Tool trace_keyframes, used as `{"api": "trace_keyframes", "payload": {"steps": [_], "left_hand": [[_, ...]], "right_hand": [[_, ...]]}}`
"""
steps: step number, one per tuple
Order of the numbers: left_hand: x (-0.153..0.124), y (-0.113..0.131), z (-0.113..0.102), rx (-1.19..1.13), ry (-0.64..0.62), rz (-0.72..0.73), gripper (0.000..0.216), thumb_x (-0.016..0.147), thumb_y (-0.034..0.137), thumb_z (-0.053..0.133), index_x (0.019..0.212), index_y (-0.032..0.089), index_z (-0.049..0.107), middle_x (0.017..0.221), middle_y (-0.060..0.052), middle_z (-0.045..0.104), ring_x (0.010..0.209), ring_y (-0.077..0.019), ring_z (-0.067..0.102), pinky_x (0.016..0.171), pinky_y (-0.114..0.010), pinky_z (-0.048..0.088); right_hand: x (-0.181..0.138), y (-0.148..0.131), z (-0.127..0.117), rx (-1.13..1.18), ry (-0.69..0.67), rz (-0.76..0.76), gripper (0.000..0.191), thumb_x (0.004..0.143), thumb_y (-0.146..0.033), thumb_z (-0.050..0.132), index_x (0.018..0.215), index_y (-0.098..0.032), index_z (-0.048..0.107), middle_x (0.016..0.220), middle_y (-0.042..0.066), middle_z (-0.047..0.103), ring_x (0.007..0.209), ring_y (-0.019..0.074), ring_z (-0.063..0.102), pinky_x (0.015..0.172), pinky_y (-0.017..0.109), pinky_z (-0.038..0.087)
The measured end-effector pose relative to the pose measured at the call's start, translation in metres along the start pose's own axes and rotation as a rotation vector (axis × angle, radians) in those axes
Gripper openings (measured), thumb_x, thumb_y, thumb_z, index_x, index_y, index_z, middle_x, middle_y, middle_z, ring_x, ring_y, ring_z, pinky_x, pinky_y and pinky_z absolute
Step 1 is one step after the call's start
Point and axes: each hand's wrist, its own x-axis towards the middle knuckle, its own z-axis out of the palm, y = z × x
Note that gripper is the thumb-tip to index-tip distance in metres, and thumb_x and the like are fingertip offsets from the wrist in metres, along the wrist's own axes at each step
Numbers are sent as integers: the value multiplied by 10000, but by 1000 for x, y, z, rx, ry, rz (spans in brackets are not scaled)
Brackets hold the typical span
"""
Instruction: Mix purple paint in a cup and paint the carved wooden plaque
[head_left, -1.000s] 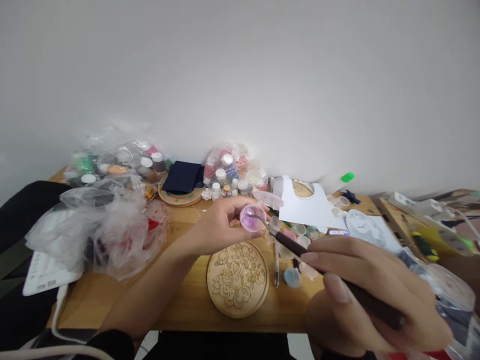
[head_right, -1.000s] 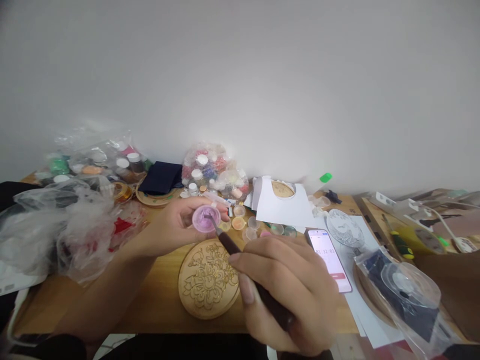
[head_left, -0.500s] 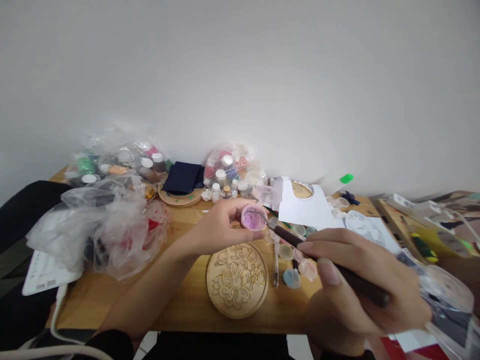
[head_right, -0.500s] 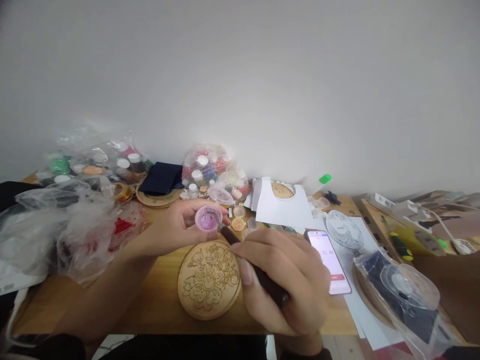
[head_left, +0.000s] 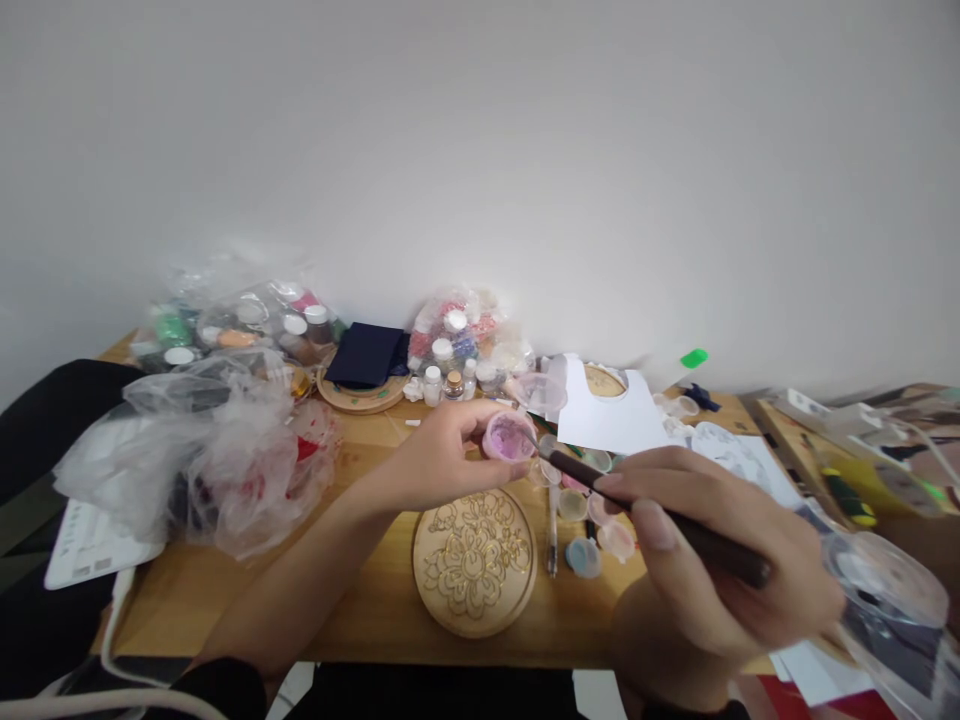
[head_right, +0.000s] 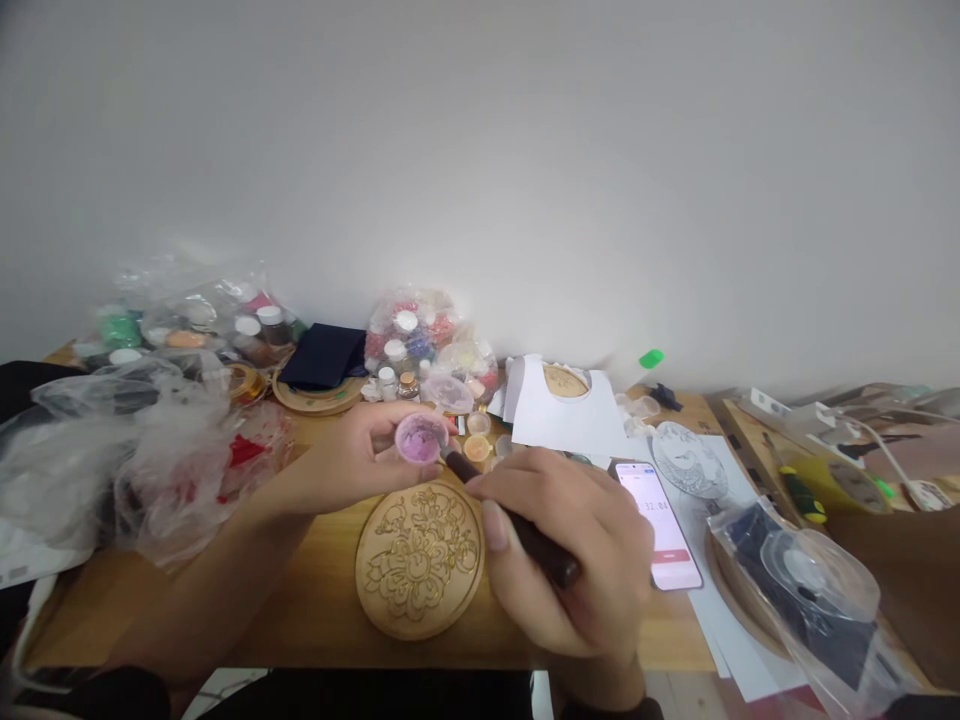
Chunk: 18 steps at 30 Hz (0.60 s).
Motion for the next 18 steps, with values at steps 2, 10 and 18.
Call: {"api": "trace_keyframes", "payload": {"steps": [2, 10, 18], "left_hand": [[0, 0, 0, 24, 12, 12, 207, 749, 267, 714, 923, 159, 688, 898, -39, 700, 827, -167, 636, 746, -282, 501], [3, -6, 1, 100, 58, 59, 128, 789, 228, 610, 910, 186, 613, 841, -4, 599, 782, -149, 563, 700, -274, 456], [7, -10, 0, 155, 111, 155, 191, 815, 326, 694, 830, 188, 562, 772, 18, 560, 710, -129, 510, 654, -257, 414]], "right_hand": [[-1, 0, 2, -4, 10, 34, 158, 866, -121, 569, 868, -216, 695, 669, 1, 671, 557, 147, 618, 475, 285, 487], [4, 8, -3, 85, -123, 103, 149, 866, -159, 595, 957, -217, 697, 739, 13, 692, 639, 165, 659, 523, 292, 505], [4, 15, 4, 126, -199, 85, 206, 885, -121, 594, 1062, -186, 676, 857, 15, 717, 757, 128, 679, 632, 252, 537]]}}
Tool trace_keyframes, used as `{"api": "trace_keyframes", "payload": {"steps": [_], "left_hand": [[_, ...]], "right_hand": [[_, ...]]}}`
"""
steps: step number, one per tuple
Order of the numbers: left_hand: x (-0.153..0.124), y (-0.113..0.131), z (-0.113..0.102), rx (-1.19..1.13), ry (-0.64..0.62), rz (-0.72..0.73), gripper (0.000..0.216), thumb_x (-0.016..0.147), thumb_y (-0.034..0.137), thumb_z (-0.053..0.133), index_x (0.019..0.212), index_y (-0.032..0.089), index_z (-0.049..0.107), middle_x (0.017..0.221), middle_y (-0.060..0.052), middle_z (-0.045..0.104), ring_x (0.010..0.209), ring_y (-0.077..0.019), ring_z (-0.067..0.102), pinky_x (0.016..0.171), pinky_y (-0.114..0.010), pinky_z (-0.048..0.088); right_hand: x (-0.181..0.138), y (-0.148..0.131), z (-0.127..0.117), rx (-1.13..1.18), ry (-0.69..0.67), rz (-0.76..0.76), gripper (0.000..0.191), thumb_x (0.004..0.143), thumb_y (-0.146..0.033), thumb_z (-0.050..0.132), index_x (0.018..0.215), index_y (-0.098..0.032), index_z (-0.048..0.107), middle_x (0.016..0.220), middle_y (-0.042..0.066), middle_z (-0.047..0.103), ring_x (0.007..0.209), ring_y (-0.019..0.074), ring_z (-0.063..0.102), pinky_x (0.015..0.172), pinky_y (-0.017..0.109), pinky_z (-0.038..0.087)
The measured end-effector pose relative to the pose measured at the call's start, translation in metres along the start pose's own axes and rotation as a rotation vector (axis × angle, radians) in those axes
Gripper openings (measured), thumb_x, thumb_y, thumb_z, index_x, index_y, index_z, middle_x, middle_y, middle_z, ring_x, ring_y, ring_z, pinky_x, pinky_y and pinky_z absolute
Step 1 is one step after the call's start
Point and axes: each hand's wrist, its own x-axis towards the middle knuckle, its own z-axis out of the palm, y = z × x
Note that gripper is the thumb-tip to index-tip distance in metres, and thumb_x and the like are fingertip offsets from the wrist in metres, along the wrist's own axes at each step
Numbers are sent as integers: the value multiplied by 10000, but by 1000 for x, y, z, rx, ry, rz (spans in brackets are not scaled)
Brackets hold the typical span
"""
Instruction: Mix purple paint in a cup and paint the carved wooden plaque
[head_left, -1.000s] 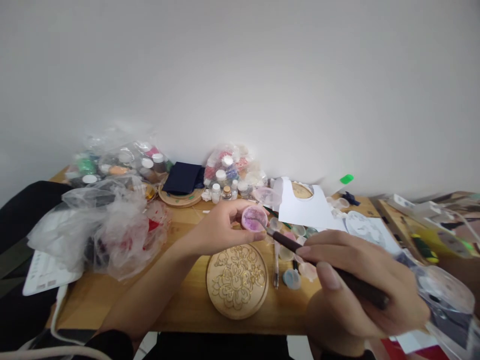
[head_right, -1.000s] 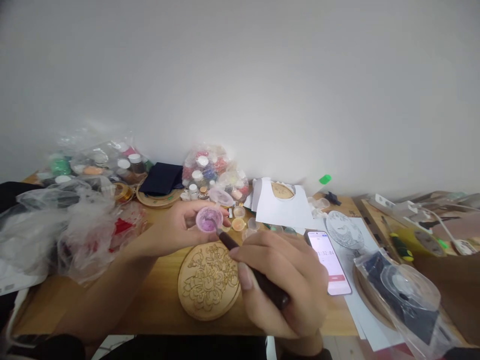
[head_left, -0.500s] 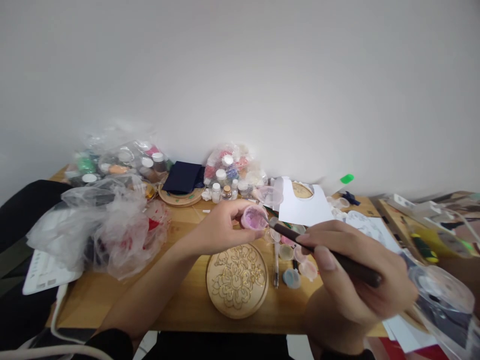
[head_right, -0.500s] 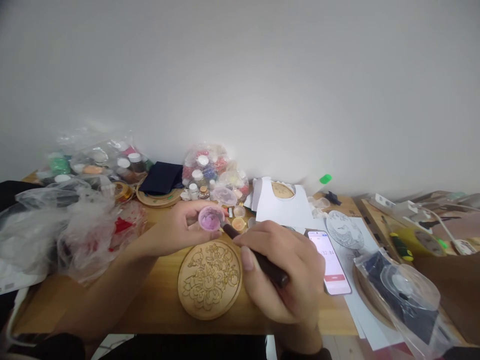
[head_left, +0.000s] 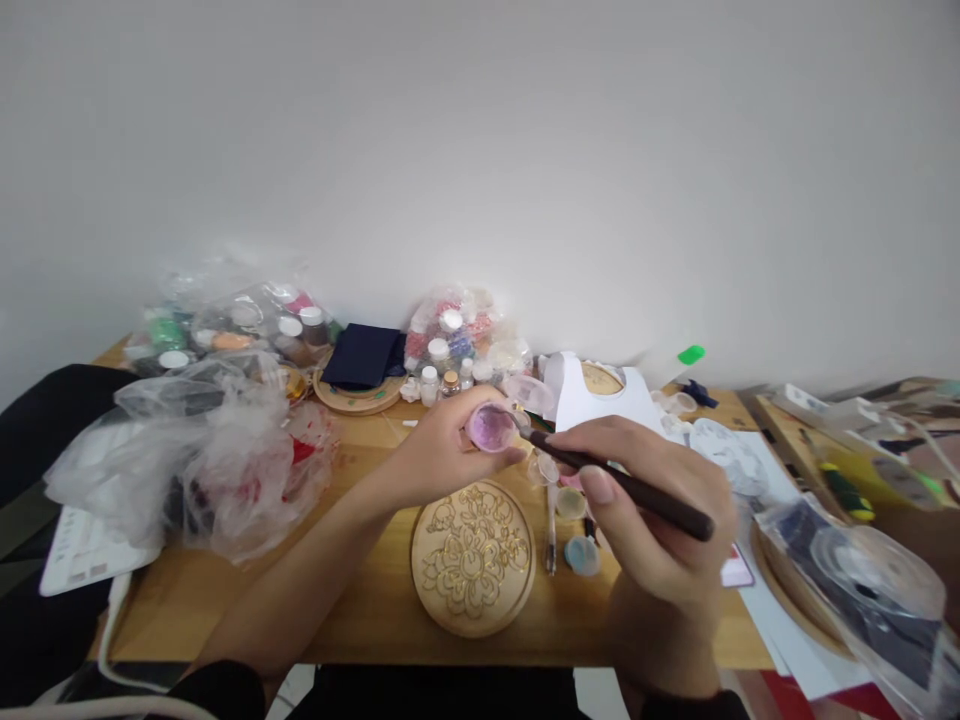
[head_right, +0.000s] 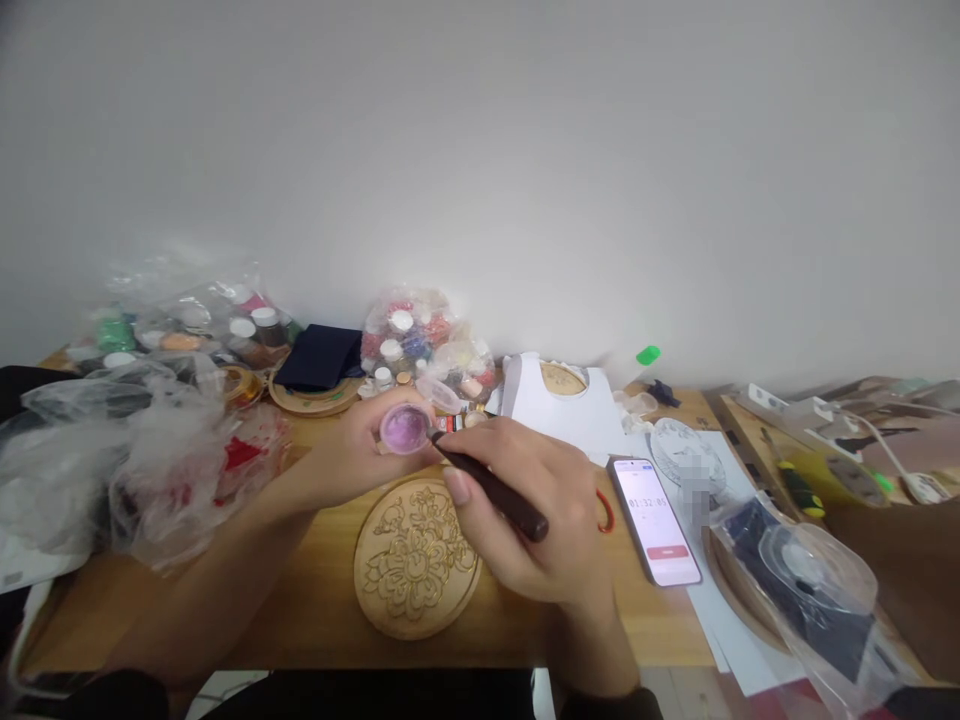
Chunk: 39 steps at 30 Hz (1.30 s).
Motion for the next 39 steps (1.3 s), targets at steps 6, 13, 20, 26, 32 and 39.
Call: {"api": "trace_keyframes", "payload": {"steps": [6, 13, 20, 26, 32, 39], "left_hand": [[0, -4, 2, -8, 39, 47, 244, 815, 367, 719, 799, 188, 554, 755, 22, 571, 694, -127, 521, 635, -254, 408], [-2, -3, 2, -10, 18, 24, 151, 784, 250, 696, 817, 186, 563, 776, 18, 602, 735, -144, 568, 671, -266, 439], [-3, -3, 2, 7, 11, -10, 157, 791, 266, 700, 824, 182, 571, 789, 8, 613, 797, -165, 597, 718, -280, 460], [-4, 0, 2, 8, -8, -29, 135, 788, 259, 687, 824, 183, 581, 793, 0, 631, 749, -152, 581, 670, -269, 451], [-4, 2, 2, -13, -16, -32, 102, 766, 207, 667, 814, 183, 580, 807, 2, 635, 741, -145, 574, 668, -266, 442], [-3, 0, 3, -6, -12, 14, 120, 777, 235, 684, 820, 185, 583, 810, 5, 634, 751, -149, 576, 686, -269, 448]], "right_hand": [[2, -9, 0, -53, 13, -85, 188, 862, -87, 576, 974, -189, 687, 768, 5, 709, 673, 128, 674, 568, 251, 546], [1, -10, 1, -112, -9, -114, 172, 878, -145, 574, 996, -203, 683, 832, 16, 738, 722, 149, 701, 603, 275, 576], [2, -10, 0, -143, 16, -125, 201, 856, -106, 575, 1002, -192, 682, 818, 26, 734, 707, 153, 697, 601, 278, 576], [1, -10, 2, -90, 48, -165, 180, 844, -98, 562, 955, -169, 685, 776, 22, 720, 657, 132, 676, 558, 251, 547], [1, -10, 4, -67, -5, -164, 169, 852, -117, 559, 946, -172, 689, 789, 31, 728, 679, 141, 692, 569, 258, 551], [1, -12, 4, -124, 71, -179, 188, 836, -95, 563, 949, -184, 685, 758, 19, 720, 632, 139, 666, 548, 269, 556]]}}
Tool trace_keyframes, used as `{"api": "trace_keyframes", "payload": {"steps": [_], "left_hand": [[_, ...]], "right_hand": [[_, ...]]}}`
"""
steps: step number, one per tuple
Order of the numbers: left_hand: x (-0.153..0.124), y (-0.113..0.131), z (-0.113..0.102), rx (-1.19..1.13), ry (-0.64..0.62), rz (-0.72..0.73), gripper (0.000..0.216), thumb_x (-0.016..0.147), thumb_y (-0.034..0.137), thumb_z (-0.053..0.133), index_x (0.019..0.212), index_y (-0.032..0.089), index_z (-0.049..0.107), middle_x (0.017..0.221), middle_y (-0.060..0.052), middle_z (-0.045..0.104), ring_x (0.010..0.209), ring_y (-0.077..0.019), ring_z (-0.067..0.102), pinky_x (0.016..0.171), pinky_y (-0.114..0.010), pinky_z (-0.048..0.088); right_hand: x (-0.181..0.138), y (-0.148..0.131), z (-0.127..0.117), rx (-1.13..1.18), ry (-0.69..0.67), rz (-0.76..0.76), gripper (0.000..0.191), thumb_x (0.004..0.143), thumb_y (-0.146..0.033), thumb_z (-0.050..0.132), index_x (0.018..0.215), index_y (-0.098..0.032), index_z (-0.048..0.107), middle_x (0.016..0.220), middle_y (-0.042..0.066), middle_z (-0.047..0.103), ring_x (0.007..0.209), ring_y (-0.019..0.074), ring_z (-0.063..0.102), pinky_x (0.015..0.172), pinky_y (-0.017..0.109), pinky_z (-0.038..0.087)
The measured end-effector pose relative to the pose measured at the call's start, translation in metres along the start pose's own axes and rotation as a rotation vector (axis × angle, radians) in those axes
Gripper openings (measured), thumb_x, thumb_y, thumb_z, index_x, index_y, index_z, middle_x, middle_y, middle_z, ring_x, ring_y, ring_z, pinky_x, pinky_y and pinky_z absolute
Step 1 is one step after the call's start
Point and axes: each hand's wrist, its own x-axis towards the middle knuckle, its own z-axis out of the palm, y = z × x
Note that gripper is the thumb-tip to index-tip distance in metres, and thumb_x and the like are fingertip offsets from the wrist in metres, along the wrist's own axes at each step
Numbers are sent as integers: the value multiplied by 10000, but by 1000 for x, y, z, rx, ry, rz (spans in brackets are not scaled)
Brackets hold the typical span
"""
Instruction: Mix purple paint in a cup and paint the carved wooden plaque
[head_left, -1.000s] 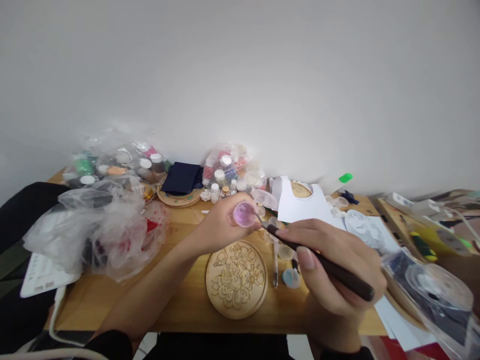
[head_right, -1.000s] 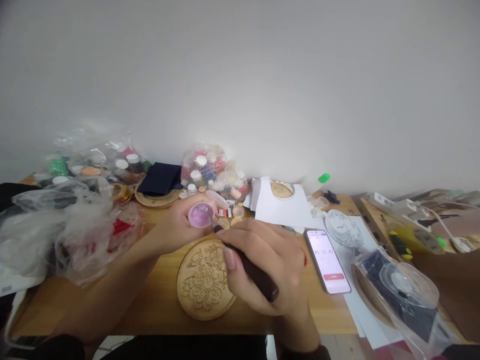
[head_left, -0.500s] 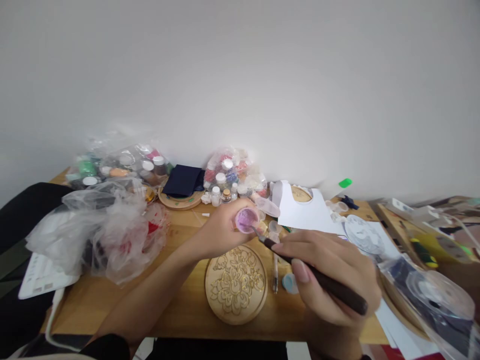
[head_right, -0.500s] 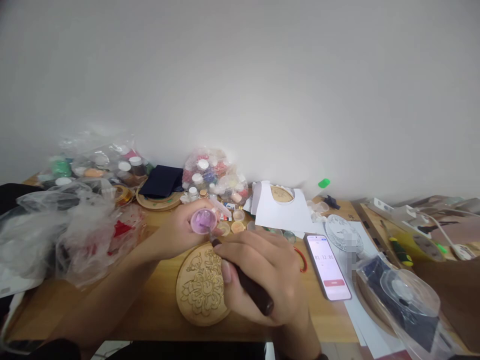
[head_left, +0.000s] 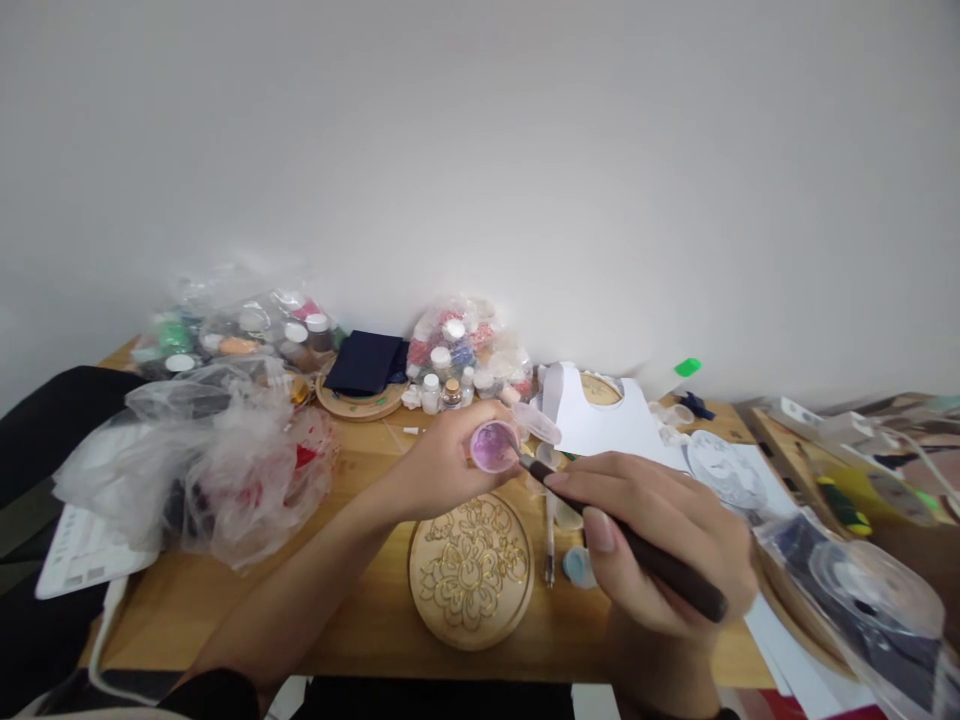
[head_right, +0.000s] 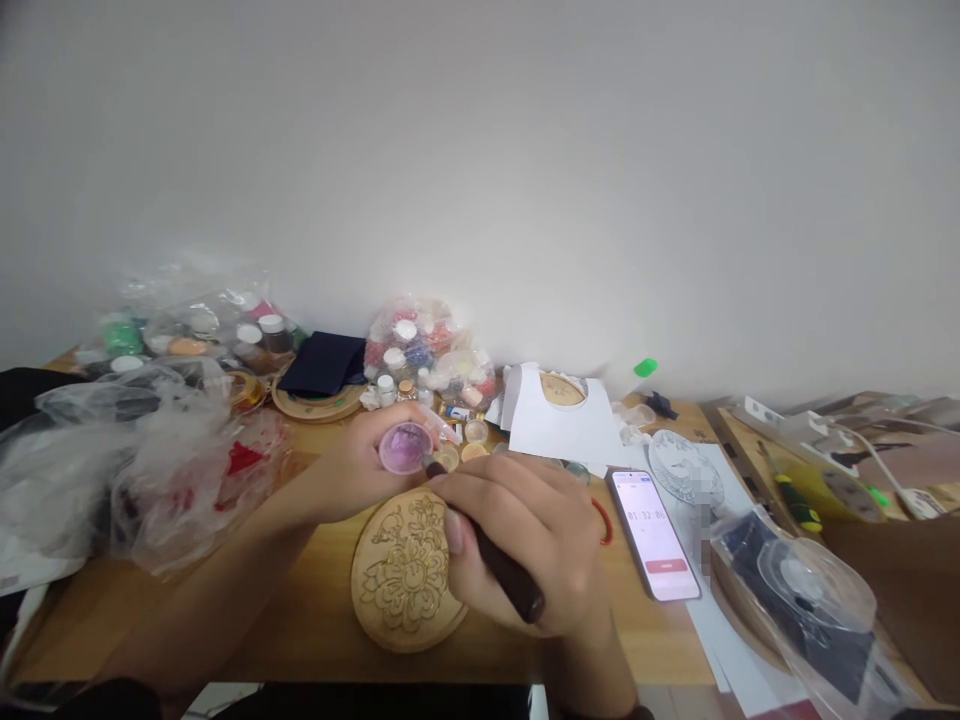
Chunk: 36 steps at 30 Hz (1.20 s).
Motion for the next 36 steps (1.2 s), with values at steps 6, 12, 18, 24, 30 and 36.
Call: {"api": "trace_keyframes", "payload": {"steps": [6, 12, 18, 24, 30, 36], "left_hand": [[-1, 2, 0, -47, -37, -30, 132, 781, 241, 698, 834, 183, 592, 795, 10, 636, 723, -143, 580, 657, -261, 448], [-1, 3, 0, -64, -44, -34, 114, 783, 229, 678, 830, 184, 584, 789, 12, 638, 715, -138, 578, 652, -254, 450], [-1, 3, 0, -17, -27, -30, 135, 775, 256, 684, 818, 189, 575, 788, 8, 629, 731, -148, 574, 665, -269, 454], [-1, 3, -1, 2, -40, -39, 157, 790, 293, 682, 832, 185, 576, 818, -8, 644, 764, -161, 588, 674, -279, 460], [-1, 3, -1, -9, -103, -45, 145, 793, 278, 693, 853, 181, 604, 821, -6, 652, 738, -150, 589, 667, -272, 457], [-3, 2, 0, -3, -114, -66, 204, 802, 345, 707, 897, 184, 625, 869, -25, 679, 792, -174, 620, 716, -300, 484]], "right_hand": [[-1, 0, 0, 10, 4, 8, 171, 833, -96, 553, 913, -177, 680, 741, 17, 712, 645, 140, 678, 556, 263, 556], [0, 1, 2, 38, -17, 13, 180, 840, -108, 553, 929, -188, 687, 746, 17, 719, 647, 149, 686, 557, 271, 557], [0, 2, 0, 58, -24, 49, 198, 849, -100, 562, 965, -189, 696, 784, 22, 728, 643, 139, 674, 554, 267, 554], [-1, 0, 1, 36, 15, 59, 200, 852, -118, 573, 966, -217, 705, 750, 9, 721, 631, 156, 682, 547, 284, 563], [-2, -2, -1, 70, -57, 81, 196, 878, -140, 554, 987, -218, 697, 784, 20, 732, 661, 157, 690, 549, 283, 565], [-2, 2, -4, 33, 37, 89, 194, 869, -139, 562, 946, -225, 718, 747, 9, 734, 628, 166, 693, 524, 287, 556]]}}
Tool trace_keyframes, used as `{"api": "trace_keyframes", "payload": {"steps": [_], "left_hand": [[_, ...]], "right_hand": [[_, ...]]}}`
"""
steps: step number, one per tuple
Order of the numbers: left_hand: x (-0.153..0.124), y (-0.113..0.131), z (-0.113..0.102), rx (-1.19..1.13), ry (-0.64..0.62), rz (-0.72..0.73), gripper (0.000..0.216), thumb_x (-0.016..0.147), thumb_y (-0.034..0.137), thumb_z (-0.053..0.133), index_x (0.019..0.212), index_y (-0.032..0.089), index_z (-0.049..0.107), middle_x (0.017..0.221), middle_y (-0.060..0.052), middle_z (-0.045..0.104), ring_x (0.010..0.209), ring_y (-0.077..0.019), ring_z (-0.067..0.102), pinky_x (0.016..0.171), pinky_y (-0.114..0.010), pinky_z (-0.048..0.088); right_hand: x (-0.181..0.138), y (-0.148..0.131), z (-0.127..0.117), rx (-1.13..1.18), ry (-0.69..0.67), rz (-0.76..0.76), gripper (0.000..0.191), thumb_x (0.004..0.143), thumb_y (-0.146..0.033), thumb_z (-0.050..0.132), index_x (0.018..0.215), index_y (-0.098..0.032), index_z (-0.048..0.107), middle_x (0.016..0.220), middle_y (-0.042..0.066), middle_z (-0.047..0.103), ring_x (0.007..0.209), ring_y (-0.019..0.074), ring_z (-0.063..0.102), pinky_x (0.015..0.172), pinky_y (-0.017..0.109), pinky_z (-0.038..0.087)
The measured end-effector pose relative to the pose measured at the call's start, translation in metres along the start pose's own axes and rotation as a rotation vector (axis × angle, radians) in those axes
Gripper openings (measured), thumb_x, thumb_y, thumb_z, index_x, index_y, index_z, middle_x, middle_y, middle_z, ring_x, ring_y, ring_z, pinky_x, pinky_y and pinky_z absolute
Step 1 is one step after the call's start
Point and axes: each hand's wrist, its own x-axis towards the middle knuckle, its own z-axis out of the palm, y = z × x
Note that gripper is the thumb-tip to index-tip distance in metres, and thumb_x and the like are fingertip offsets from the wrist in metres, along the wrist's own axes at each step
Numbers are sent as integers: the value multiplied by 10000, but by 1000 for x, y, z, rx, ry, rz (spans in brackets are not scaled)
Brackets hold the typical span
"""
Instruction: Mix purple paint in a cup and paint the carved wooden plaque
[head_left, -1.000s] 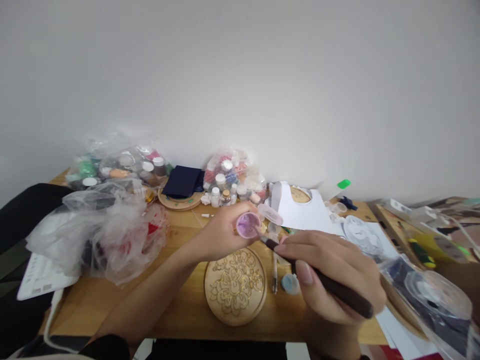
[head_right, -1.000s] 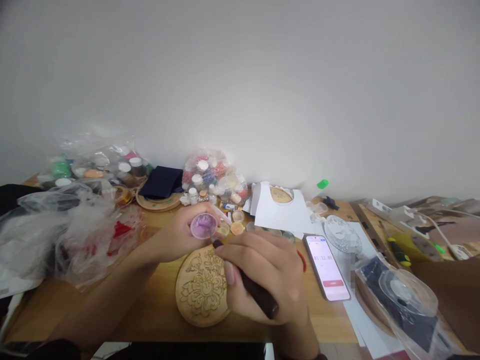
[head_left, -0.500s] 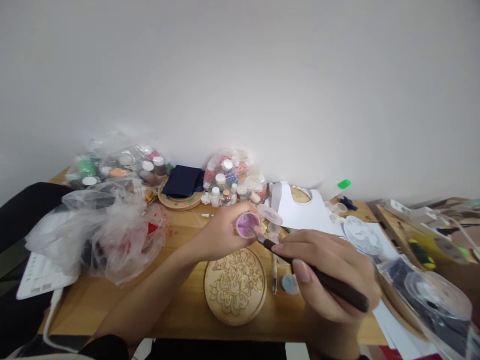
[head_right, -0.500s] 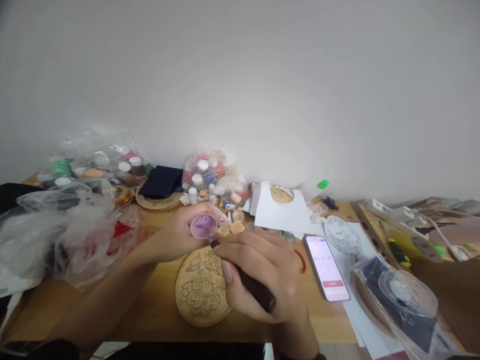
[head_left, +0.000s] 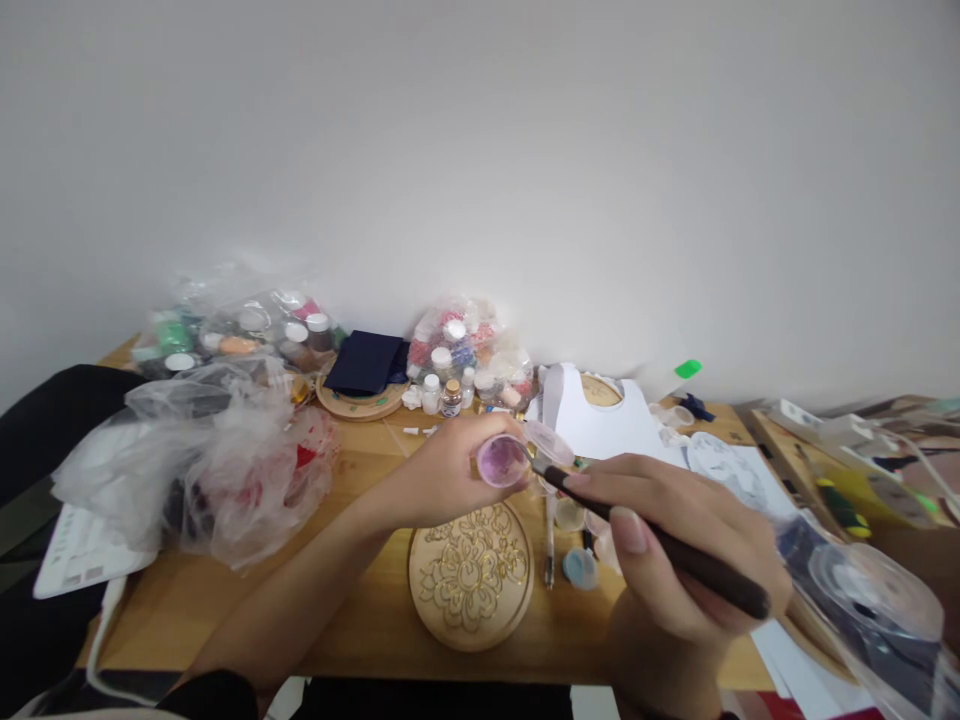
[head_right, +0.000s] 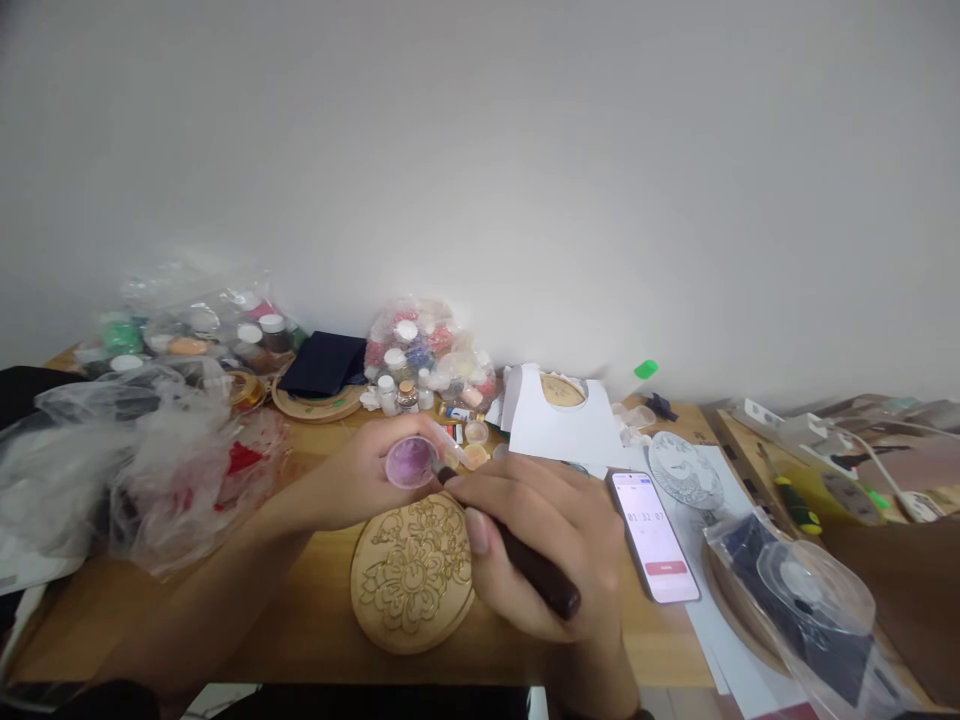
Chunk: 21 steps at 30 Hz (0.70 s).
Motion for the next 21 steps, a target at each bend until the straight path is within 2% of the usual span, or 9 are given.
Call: {"api": "trace_keyframes", "payload": {"steps": [5, 10, 15, 18, 21], "left_hand": [[0, 0, 0, -53, -8, 1, 207, 792, 333, 722, 893, 177, 632, 875, -32, 674, 831, -185, 634, 752, -309, 507], [0, 0, -1, -44, -5, 11, 200, 786, 310, 735, 897, 175, 637, 893, -34, 685, 834, -183, 639, 764, -306, 511], [0, 1, -1, -60, -9, 1, 162, 790, 281, 704, 877, 167, 629, 882, -34, 688, 793, -171, 635, 704, -283, 494], [0, 1, -1, -52, -2, 10, 170, 782, 278, 710, 891, 174, 633, 872, -24, 684, 815, -175, 636, 731, -291, 499], [-1, 0, -1, -41, 17, 19, 166, 783, 275, 708, 897, 175, 639, 866, -21, 682, 826, -179, 637, 736, -297, 500]], "right_hand": [[1, 1, -1, 13, -96, -58, 183, 859, -165, 583, 961, -227, 722, 750, 16, 738, 639, 175, 704, 528, 293, 570], [2, -1, -1, 6, -62, -54, 216, 861, -144, 555, 984, -217, 717, 758, 23, 741, 652, 179, 711, 530, 290, 570], [1, -3, 2, 17, -84, -93, 205, 858, -145, 545, 968, -204, 707, 748, 21, 738, 659, 174, 713, 551, 287, 578], [0, -3, 3, -7, -40, -88, 201, 853, -119, 544, 960, -190, 699, 766, 26, 736, 663, 164, 701, 546, 279, 567], [0, -4, 3, -17, -62, -96, 196, 848, -109, 545, 960, -173, 692, 786, 29, 736, 683, 154, 697, 571, 274, 567]]}}
